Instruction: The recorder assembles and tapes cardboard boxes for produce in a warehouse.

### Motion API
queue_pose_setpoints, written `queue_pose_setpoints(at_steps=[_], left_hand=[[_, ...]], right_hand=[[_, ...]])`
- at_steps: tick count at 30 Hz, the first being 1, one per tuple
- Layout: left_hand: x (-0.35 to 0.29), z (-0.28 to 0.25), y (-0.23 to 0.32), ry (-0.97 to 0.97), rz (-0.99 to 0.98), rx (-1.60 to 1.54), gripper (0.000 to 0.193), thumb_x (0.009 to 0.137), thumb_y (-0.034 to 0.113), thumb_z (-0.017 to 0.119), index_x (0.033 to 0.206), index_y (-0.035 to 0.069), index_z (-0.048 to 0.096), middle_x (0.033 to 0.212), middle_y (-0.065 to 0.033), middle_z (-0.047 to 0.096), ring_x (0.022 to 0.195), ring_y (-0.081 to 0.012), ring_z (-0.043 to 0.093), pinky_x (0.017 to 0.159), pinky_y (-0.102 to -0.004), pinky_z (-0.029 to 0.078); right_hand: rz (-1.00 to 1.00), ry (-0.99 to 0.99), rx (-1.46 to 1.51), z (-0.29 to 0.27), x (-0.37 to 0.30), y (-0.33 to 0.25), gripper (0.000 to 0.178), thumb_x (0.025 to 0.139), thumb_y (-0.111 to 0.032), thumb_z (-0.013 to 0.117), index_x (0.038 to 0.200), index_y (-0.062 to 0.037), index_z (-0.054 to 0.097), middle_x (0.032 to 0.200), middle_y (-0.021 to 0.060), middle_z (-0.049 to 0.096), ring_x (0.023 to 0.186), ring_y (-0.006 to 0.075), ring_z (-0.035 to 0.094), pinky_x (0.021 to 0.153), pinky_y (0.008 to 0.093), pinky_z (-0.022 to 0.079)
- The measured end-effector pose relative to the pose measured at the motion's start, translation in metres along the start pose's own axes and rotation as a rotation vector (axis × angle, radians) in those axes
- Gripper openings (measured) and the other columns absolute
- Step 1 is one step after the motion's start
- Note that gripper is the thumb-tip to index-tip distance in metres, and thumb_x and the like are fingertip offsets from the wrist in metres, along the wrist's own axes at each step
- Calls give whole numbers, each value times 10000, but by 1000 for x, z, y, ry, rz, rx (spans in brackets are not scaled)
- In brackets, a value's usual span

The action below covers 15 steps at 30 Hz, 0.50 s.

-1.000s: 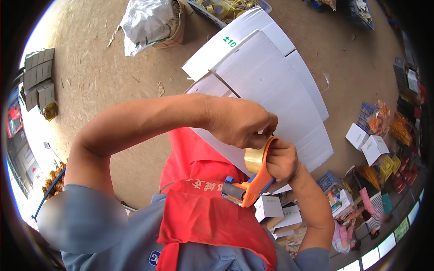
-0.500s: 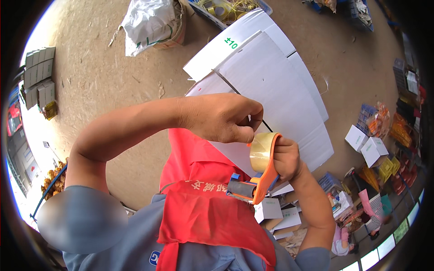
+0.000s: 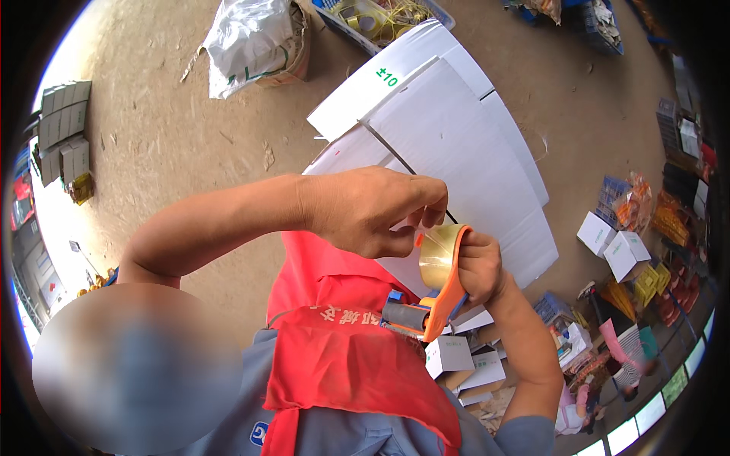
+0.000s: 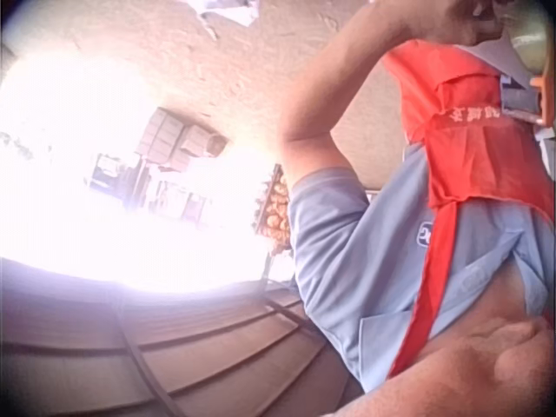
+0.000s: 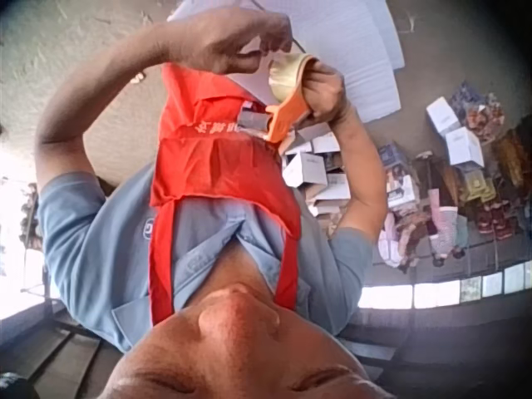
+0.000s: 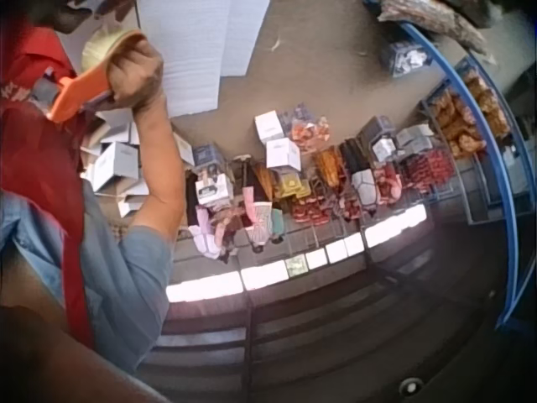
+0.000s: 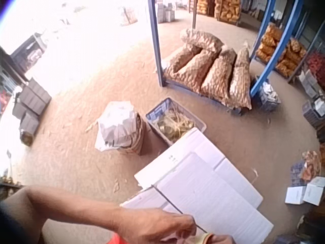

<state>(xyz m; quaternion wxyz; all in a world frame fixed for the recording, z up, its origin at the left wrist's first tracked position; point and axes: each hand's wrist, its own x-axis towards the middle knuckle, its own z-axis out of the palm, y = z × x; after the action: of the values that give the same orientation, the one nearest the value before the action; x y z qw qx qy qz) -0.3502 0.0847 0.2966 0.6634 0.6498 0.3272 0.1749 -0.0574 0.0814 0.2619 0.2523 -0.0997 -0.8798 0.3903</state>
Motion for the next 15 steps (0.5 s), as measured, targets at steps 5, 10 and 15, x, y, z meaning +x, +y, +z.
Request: queue_pose_setpoints(at_steps=[5, 10, 15], left_hand=[[-2, 4, 9, 52, -5, -83, 634, 927, 14, 698, 1504, 58, 439, 1132, -107, 719, 858, -247, 740, 735, -377, 593], [-3, 8, 17, 72, -64, -90, 730, 961, 34, 694, 1593, 74, 330, 996, -115, 707, 834, -287, 735, 740, -416, 585], [-2, 11, 14, 156, -9, -117, 698, 985, 6, 667, 1591, 78, 329, 952, -112, 686, 811, -276, 710, 734, -410, 560]], right_hand=[[7, -15, -13, 0, 1, -1, 465, 796, -508, 843, 832, -57, 736, 775, 91, 745, 723, 271, 761, 832, 398, 619], [4, -13, -6, -1, 1, -1, 475, 836, -519, 800, 845, -47, 745, 804, 103, 763, 755, 281, 776, 860, 409, 624], [39, -2, 37, -2, 1, 0, 447, 850, -482, 783, 867, -36, 758, 849, 125, 783, 797, 300, 793, 893, 417, 626]])
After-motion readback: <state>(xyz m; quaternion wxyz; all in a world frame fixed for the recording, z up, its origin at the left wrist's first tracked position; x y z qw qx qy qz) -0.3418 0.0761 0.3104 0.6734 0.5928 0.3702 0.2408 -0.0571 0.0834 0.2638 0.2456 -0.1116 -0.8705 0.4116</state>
